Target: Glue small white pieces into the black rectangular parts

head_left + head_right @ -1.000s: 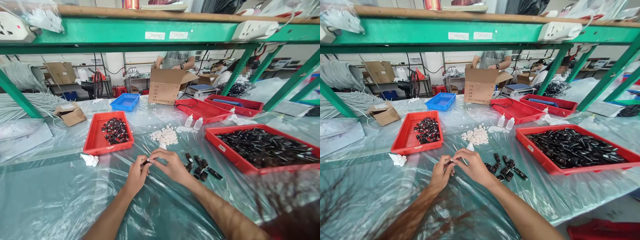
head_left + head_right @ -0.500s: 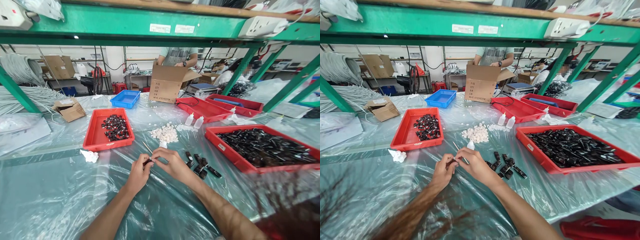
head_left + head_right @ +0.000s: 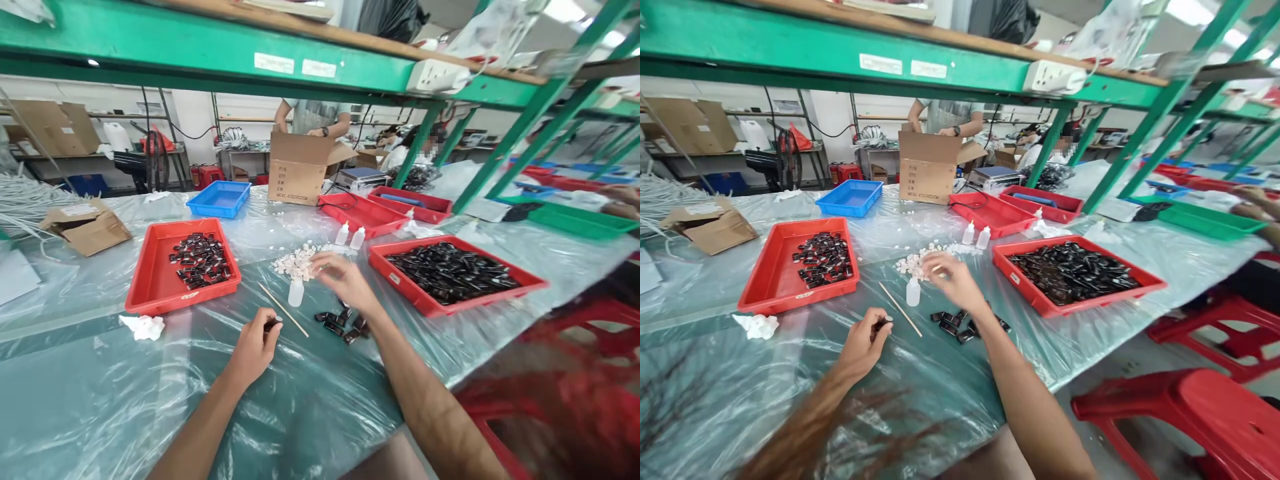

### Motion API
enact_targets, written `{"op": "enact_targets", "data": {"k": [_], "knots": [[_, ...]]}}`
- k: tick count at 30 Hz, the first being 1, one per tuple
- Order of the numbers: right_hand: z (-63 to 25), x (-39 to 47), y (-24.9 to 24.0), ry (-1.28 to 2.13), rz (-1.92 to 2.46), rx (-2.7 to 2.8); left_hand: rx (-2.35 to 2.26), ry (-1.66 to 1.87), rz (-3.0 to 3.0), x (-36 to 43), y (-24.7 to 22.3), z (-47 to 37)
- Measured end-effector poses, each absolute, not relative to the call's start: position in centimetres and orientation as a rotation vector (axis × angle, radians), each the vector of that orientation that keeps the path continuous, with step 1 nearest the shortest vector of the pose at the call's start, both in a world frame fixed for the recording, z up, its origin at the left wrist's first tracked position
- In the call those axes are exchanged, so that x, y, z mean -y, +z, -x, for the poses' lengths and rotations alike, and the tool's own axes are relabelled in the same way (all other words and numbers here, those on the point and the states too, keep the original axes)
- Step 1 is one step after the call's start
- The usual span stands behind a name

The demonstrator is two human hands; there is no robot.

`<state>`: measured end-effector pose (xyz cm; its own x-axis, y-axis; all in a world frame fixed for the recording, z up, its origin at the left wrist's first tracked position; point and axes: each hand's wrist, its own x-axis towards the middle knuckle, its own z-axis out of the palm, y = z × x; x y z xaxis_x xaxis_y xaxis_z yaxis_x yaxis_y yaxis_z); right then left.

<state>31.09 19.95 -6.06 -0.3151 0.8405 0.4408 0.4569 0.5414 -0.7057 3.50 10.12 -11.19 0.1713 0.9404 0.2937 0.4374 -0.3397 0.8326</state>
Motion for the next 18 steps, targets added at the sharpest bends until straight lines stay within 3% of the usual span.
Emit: {"op": "enact_targets", "data": {"k": [4, 10, 18], "knots": [[-36.7, -23.5, -7.3, 0.478, 1.411, 1.818, -1.340, 1.094, -1.869, -10.1, -11.4, -3.4], [-38.1, -24.8, -10.2, 0.362, 1.643, 1.723, -1.407, 1.149, -1.833, -10.8, -11.6, -3.0], [-43.9, -25.2, -6.8, 0.210, 1.720, 1.647, -1.433, 1.210, -1.781, -11.8, -11.8, -3.7]]}}
